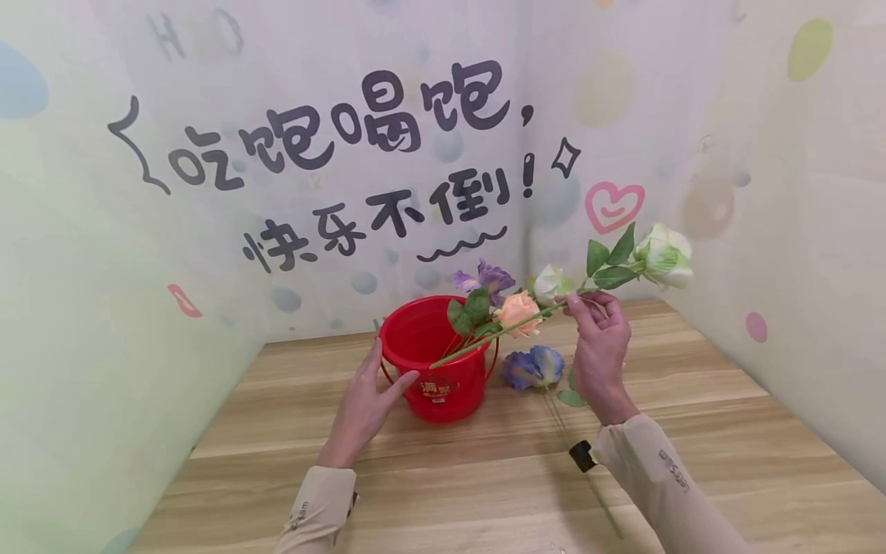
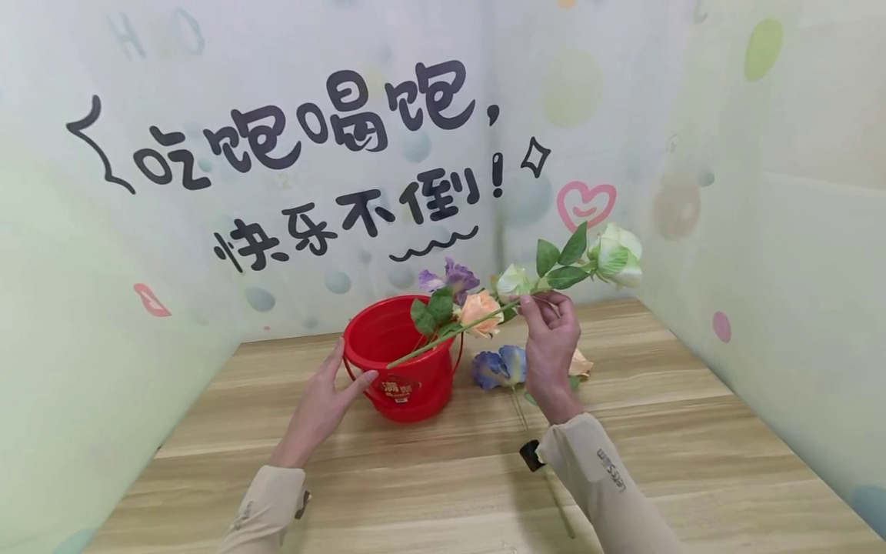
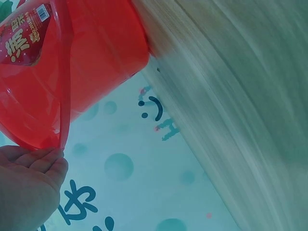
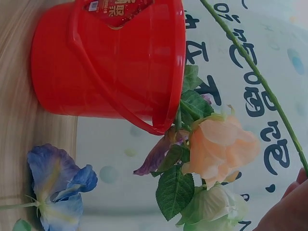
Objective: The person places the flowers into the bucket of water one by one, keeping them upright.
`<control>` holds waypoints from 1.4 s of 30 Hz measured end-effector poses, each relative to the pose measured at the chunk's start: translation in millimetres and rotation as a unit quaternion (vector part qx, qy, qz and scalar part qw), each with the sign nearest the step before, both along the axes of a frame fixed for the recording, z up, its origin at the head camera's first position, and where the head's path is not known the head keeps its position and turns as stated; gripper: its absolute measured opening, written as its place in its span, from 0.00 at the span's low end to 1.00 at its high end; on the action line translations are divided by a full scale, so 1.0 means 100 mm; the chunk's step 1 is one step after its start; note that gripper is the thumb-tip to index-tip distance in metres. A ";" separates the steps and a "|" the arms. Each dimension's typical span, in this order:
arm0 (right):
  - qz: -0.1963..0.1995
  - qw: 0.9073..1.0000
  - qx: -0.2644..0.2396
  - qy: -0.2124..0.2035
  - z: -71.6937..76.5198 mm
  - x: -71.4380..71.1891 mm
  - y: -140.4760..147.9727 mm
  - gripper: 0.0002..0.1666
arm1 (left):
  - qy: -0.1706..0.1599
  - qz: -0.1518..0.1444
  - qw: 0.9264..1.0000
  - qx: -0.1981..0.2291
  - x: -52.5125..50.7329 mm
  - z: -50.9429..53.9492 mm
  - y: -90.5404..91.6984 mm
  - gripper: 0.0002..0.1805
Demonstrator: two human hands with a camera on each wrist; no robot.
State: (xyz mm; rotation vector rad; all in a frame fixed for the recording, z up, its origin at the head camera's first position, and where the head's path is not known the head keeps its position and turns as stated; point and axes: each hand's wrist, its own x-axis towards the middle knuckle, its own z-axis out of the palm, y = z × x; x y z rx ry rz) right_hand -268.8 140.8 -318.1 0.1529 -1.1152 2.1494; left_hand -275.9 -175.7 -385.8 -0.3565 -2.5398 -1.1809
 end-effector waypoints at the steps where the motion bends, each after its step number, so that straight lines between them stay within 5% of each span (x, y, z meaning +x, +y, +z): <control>1: 0.000 1.000 -0.001 0.004 0.00 0.00 0.00 0.07 | -0.001 0.001 1.000 0.000 0.00 0.00 0.00 0.56; 33: -0.025 0.998 0.065 0.001 -0.21 -0.07 -0.22 0.07 | 0.002 0.007 1.000 -0.010 -0.01 -0.01 -0.01 0.56; 42: -0.046 0.989 0.138 -0.016 -0.28 -0.08 -0.32 0.07 | -0.005 0.006 1.000 -0.006 0.00 -0.01 0.00 0.57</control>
